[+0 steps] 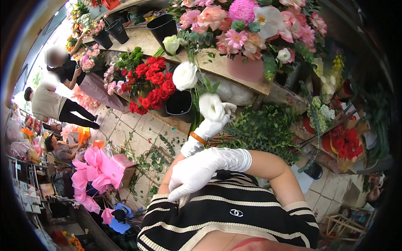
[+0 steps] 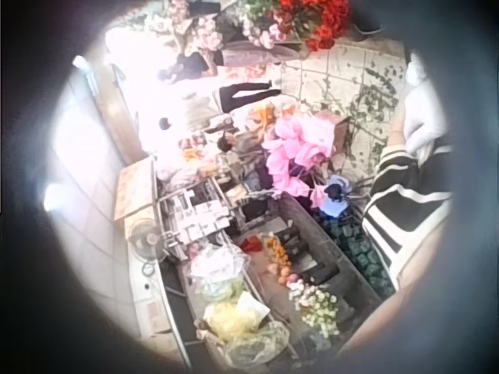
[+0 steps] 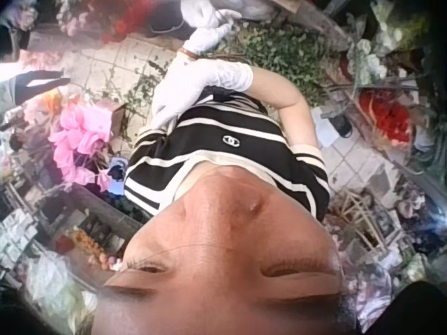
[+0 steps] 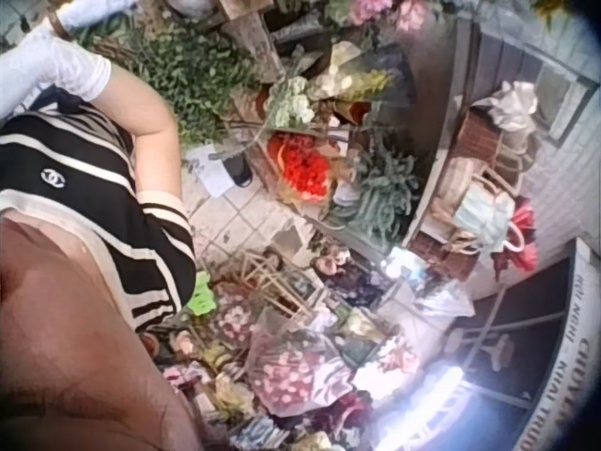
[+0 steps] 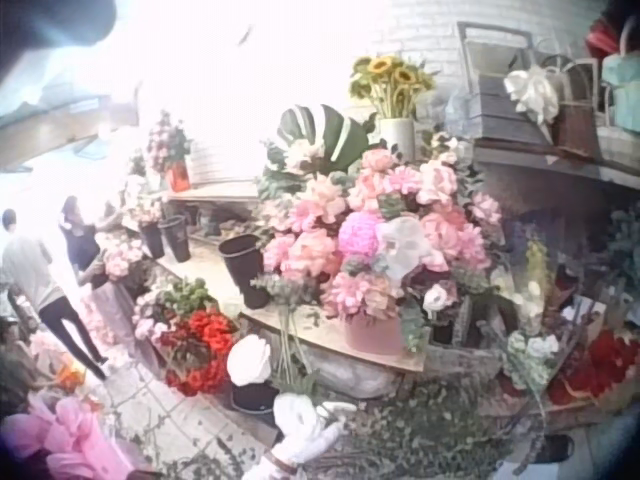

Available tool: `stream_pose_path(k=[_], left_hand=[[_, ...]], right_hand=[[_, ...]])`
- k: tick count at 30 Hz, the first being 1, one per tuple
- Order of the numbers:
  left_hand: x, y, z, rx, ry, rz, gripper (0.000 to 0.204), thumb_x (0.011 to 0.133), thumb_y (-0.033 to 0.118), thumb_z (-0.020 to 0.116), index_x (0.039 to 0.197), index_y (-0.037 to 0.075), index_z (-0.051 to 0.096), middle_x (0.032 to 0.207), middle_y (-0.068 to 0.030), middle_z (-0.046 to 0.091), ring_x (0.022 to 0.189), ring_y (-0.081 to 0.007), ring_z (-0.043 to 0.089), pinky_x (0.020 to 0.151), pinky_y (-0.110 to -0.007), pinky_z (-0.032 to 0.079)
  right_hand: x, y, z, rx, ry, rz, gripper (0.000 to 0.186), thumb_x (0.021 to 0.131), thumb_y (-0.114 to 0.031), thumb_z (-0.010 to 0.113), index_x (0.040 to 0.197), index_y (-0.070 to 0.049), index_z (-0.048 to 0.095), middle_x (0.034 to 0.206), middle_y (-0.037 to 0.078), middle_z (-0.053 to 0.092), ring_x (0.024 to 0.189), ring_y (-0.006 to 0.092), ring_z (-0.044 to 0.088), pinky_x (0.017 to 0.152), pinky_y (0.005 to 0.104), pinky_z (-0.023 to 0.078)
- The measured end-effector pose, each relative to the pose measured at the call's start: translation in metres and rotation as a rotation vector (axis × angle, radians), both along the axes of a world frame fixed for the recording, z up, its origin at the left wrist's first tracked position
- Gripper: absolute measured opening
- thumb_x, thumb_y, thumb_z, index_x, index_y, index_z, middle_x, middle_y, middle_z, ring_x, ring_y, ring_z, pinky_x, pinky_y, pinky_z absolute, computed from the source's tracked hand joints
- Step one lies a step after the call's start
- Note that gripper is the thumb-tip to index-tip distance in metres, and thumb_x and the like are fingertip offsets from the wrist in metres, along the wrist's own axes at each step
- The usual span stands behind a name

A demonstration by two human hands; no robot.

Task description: The person arranges a bouquet by trimming the stems of white flowers with shears and inserting them into a large pink floral arrangement on a table.

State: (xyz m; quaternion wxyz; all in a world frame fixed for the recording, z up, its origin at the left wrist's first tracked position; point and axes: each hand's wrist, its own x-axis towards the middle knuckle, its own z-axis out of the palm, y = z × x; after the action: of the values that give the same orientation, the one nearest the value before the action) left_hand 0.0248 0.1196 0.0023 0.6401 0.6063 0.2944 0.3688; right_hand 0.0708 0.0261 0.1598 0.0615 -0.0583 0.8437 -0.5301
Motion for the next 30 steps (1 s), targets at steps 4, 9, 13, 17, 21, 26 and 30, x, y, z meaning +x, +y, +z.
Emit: stream_pose_path(k=[4, 9, 13, 17, 21, 26, 30], left_hand=[[0.003, -0.007, 0.029, 0.055, 0.124, 0.232, 0.032, 0.084, -0.004, 0.058, 0.115, 0.001, 0.058, 0.102, -0.0046, 0.063, 0.092, -0.0104, 0.059, 0.079, -0.026, 0.05], [0.0, 0.0, 0.047, 0.166, 0.11, 0.218, 0.021, 0.091, 0.004, 0.053, 0.11, 0.001, 0.059, 0.099, -0.0052, 0.063, 0.086, -0.0114, 0.059, 0.077, -0.026, 0.049], [0.004, -0.001, 0.059, 0.224, 0.027, 0.252, 0.022, 0.093, 0.006, 0.051, 0.114, 0.001, 0.056, 0.106, -0.0052, 0.06, 0.087, -0.0106, 0.058, 0.077, -0.025, 0.049], [0.023, -0.007, 0.069, 0.077, -0.025, 0.35, 0.032, 0.088, -0.002, 0.055, 0.119, 0.004, 0.056, 0.104, 0.0006, 0.059, 0.084, -0.0053, 0.055, 0.072, -0.02, 0.047], [0.053, -0.011, 0.07, 0.168, -0.057, 0.364, 0.044, 0.083, -0.006, 0.057, 0.126, 0.006, 0.053, 0.095, 0.0056, 0.059, 0.076, -0.0012, 0.051, 0.066, -0.018, 0.044], [0.064, -0.028, 0.074, 0.05, -0.122, 0.289, 0.037, 0.084, 0.0, 0.06, 0.121, 0.005, 0.058, 0.088, 0.0035, 0.061, 0.07, -0.0021, 0.051, 0.061, -0.018, 0.044], [0.072, -0.042, 0.075, -0.045, -0.193, 0.297, 0.033, 0.085, 0.003, 0.061, 0.118, 0.004, 0.06, 0.084, 0.0023, 0.062, 0.067, -0.0026, 0.052, 0.058, -0.018, 0.045]], right_hand=[[0.011, 0.001, -0.004, 0.035, -0.027, -0.083, 0.049, 0.094, -0.043, 0.044, 0.098, 0.001, 0.066, 0.081, 0.016, 0.067, 0.075, 0.0281, 0.063, 0.071, 0.0352, 0.048], [0.066, 0.019, -0.046, -0.005, 0.158, -0.41, 0.032, 0.089, -0.028, 0.054, 0.106, -0.001, 0.062, 0.096, 0.016, 0.066, 0.086, 0.0295, 0.062, 0.078, 0.0368, 0.047], [0.14, 0.004, -0.066, -0.403, 0.239, -0.699, 0.049, 0.087, -0.016, 0.058, 0.133, -0.003, 0.044, 0.11, 0.012, 0.058, 0.099, 0.0236, 0.057, 0.083, 0.0341, 0.045], [0.173, -0.025, -0.08, -0.702, 0.525, -1.189, 0.07, 0.073, 0.005, 0.066, 0.136, -0.003, 0.038, 0.09, -0.002, 0.052, 0.071, 0.0051, 0.049, 0.059, 0.0174, 0.041], [0.181, -0.029, -0.096, -0.214, 0.647, -1.776, 0.059, 0.073, 0.012, 0.064, 0.127, -0.002, 0.046, 0.092, -0.001, 0.053, 0.076, 0.0073, 0.05, 0.062, 0.0193, 0.044], [0.177, -0.025, -0.114, -0.189, 0.674, -1.841, 0.058, 0.075, 0.015, 0.062, 0.126, -0.007, 0.046, 0.103, 0.002, 0.057, 0.096, 0.0104, 0.054, 0.09, 0.0244, 0.04], [0.173, -0.023, -0.125, -0.32, 0.689, -1.858, 0.053, 0.077, 0.013, 0.062, 0.124, -0.007, 0.048, 0.092, 0.0, 0.057, 0.089, 0.0087, 0.055, 0.084, 0.0223, 0.043]])
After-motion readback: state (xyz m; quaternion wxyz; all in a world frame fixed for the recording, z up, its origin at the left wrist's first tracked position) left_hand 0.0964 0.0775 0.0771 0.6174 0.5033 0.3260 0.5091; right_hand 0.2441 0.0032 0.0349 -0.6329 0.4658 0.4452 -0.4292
